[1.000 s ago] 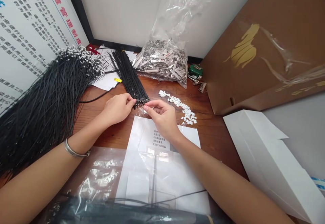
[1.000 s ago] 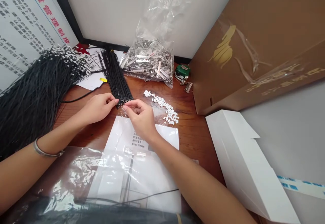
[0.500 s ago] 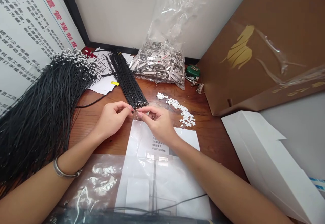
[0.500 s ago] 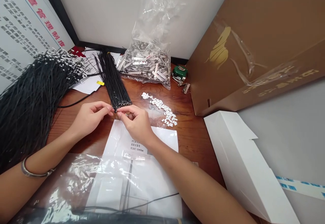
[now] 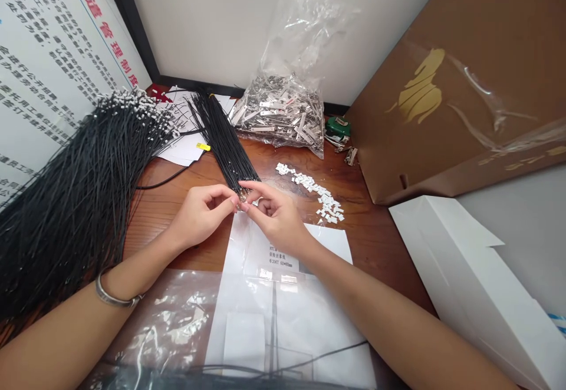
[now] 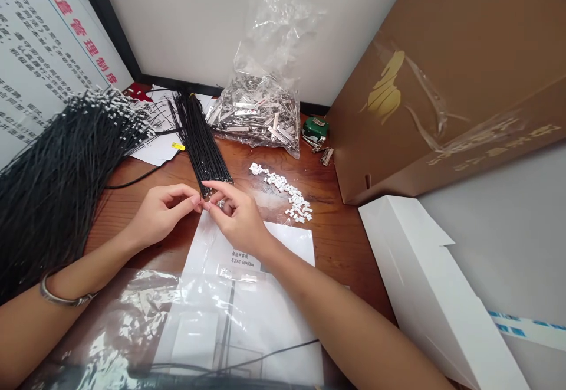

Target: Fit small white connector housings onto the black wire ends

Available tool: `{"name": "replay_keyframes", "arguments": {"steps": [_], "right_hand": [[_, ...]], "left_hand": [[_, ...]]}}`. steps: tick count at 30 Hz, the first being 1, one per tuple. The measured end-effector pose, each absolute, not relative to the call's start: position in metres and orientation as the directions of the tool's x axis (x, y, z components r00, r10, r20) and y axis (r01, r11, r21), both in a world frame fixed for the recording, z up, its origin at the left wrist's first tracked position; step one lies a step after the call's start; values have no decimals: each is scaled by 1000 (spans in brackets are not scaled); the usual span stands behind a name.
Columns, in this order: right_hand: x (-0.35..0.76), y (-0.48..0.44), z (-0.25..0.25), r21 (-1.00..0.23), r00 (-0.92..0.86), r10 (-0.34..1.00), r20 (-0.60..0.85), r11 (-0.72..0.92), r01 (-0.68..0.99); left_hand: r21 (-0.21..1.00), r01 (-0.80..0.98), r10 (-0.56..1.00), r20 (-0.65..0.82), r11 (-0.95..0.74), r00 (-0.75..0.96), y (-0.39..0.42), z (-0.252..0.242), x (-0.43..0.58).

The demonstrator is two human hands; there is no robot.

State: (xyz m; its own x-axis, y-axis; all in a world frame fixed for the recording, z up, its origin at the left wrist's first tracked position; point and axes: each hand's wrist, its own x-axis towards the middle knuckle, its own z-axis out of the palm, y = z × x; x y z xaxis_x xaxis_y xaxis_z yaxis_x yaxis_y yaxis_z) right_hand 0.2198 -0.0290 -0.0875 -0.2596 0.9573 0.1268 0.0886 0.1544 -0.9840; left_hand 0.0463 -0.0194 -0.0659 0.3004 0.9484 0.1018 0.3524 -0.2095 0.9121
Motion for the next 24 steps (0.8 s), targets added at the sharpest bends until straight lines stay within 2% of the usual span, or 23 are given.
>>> {"name": "replay_keyframes", "arguments": {"steps": [7,15,18,21,24], "right_hand": [[221,-28,-89,-971,-319,932,172,215,106],[220,-28,-92,-966,-190,960,207,231,117],[220,-30,-93,-907,-171,906,386,407,107],[219,-33,-93,-755,-335,724,603,653,52],[218,-37,-94,-638,-459,574,678,770,18]], "left_hand": [[905,323,923,158,-277,350,-20,-68,44],[886,341,918,192,-314,346,-21,-66,45],[878,385,942,180,-283,281,-20,-66,46],[889,408,970,136,-209,200,-19,-70,47],[922,348,979,119,-170,164,-19,-74,47]]}}
